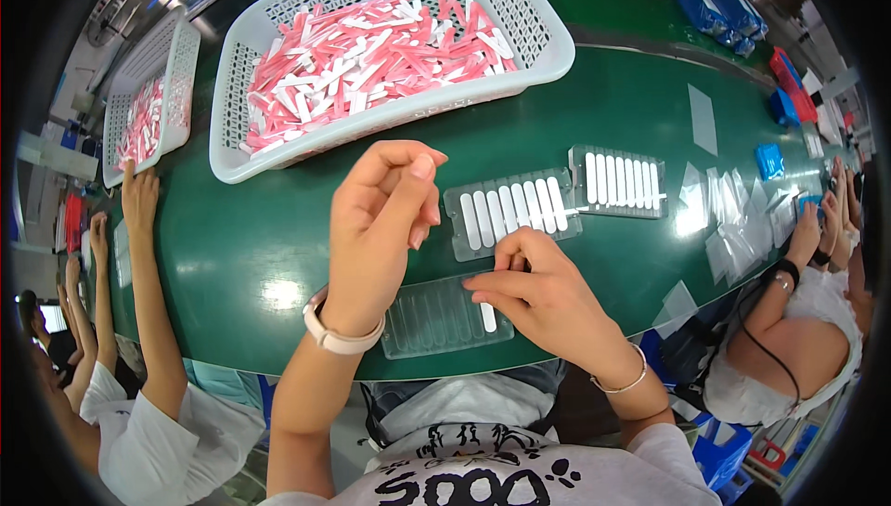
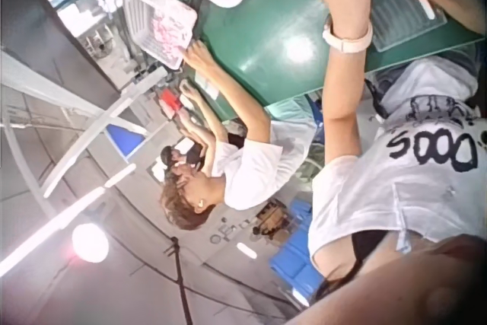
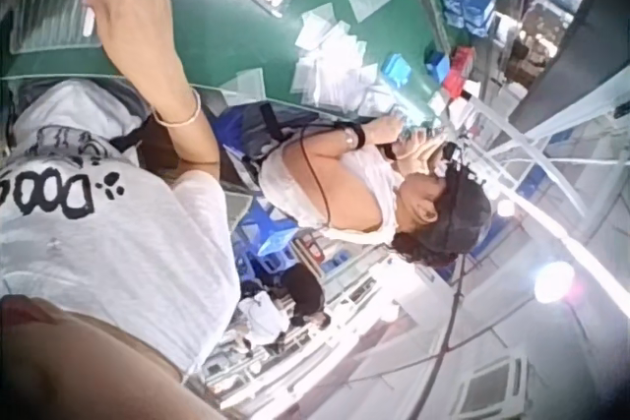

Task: The person places white plastic inserts into clear plastic trays by hand, one by one, at a factory assembly line.

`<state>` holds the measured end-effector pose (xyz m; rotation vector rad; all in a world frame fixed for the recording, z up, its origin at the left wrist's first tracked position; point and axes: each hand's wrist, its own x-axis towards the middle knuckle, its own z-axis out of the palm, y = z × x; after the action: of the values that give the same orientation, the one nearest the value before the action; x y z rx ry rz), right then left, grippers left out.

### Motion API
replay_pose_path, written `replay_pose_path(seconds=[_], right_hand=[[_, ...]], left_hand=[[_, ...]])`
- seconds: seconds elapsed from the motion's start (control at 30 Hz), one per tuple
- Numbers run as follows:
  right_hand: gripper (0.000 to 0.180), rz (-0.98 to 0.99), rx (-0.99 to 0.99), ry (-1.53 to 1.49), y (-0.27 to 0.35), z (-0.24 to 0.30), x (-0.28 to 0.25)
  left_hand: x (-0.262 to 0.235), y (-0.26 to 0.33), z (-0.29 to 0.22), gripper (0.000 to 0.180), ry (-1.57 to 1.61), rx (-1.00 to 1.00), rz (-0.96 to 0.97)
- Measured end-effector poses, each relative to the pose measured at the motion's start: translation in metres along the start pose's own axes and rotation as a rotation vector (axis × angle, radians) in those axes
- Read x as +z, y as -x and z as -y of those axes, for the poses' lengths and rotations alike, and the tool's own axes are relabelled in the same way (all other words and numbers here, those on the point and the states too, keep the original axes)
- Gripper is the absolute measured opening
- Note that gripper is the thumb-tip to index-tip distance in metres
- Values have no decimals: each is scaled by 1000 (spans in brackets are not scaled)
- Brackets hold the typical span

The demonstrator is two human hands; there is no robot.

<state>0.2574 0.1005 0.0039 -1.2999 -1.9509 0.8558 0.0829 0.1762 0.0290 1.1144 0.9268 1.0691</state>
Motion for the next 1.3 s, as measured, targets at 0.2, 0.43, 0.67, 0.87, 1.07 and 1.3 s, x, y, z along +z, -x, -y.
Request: replay_pose_path(seconds=[0.2, 0.43, 0.67, 0.87, 1.07, 1.3], right_hand=[[19, -54, -13, 81, 5, -6, 5], [25, -163, -88, 59, 12, -6, 9], [20, -138, -161, 101, 9, -8, 6], [19, -104, -170, 108, 10, -11, 2], [23, -69, -188, 167, 11, -11, 3], [22, -70, -204, 173, 13, -12, 5]], left_hand=[[-22, 8, -45, 15, -301, 277, 1], [-73, -104, -71, 16, -992, 527, 0], [-45, -160, -27, 77, -1595, 378, 450], [-59, -169, -28, 79, -1747, 177, 556], [-63, -150, -25, 35, -1719, 363, 517], [-72, -172, -36, 23, -1701, 266, 391]])
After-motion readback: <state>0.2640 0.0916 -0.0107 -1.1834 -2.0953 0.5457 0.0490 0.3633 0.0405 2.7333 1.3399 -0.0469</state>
